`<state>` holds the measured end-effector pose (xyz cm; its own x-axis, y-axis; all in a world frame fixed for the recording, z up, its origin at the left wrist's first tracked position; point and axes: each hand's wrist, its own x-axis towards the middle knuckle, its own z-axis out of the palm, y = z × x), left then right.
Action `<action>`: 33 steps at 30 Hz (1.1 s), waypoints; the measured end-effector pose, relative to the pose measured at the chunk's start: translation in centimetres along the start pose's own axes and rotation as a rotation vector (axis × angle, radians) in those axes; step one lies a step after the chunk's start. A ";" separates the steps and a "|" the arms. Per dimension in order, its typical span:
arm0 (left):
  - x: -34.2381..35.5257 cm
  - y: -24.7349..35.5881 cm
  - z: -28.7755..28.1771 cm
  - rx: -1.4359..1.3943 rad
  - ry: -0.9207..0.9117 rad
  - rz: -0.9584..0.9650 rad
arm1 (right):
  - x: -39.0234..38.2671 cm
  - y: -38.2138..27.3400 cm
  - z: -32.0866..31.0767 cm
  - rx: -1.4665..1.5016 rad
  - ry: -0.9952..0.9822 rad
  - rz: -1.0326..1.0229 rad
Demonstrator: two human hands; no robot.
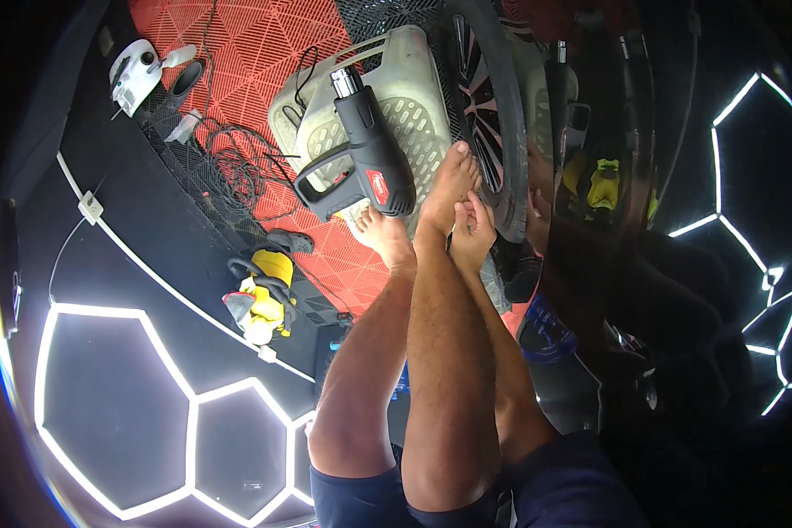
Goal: The person applies a yellow decal to the upper corner of a car's windshield, smoothing it out by hand and using a yellow cloth.
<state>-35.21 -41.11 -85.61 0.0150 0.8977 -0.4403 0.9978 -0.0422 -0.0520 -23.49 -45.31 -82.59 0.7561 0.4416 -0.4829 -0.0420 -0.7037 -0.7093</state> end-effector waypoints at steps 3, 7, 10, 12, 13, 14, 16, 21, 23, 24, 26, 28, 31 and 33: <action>0.2 -0.2 0.1 0.014 -0.011 -0.001 | 0.4 -0.5 0.5 -0.043 0.042 -0.084; -0.2 -1.2 1.0 -0.023 0.043 -0.033 | 0.9 0.0 0.5 -0.036 -0.046 -0.108; -0.2 -1.0 1.0 -0.023 -0.014 0.005 | 1.8 0.2 -0.1 0.259 -0.092 0.215; -0.6 -0.1 0.8 -0.028 0.044 0.062 | 2.6 -0.2 -1.6 0.242 -0.080 0.258; -1.0 0.0 0.7 -0.018 0.101 0.124 | 2.7 -0.7 -2.5 0.234 -0.066 0.312; -1.0 0.1 0.6 -0.023 0.105 0.125 | 2.9 -1.3 -3.1 0.186 -0.061 0.319; 0.0 -1.5 -0.2 0.036 0.128 0.155 | 2.1 -4.4 -3.0 0.226 -0.143 0.331; -0.4 -2.3 -3.8 -0.110 0.081 0.164 | 0.3 -12.9 -5.2 0.320 -0.421 0.305; -1.5 -2.6 -6.4 -0.179 0.014 0.145 | -0.8 -17.7 -6.1 0.426 -0.455 0.349; -2.7 -2.5 -7.7 -0.213 -0.030 0.125 | -1.2 -20.3 -6.8 0.461 -0.465 0.354; -3.8 -2.7 -10.3 -0.259 -0.079 0.097 | -1.9 -25.7 -8.1 0.522 -0.489 0.345; -4.6 -3.7 -12.8 -0.276 -0.119 0.060 | -3.1 -31.0 -9.0 0.543 -0.531 0.325; -5.2 -5.0 -16.2 -0.282 -0.160 0.022 | -4.8 -38.6 -10.9 0.491 -0.562 0.303; -5.5 -4.6 -18.6 -0.284 -0.157 0.032 | -5.5 -43.7 -13.0 0.378 -0.610 0.191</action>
<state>-38.63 -37.69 -66.28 0.0587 0.8184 -0.5717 0.9756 0.0745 0.2067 -17.29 -24.26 -42.29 0.2205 0.6391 -0.7368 -0.4416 -0.6082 -0.6596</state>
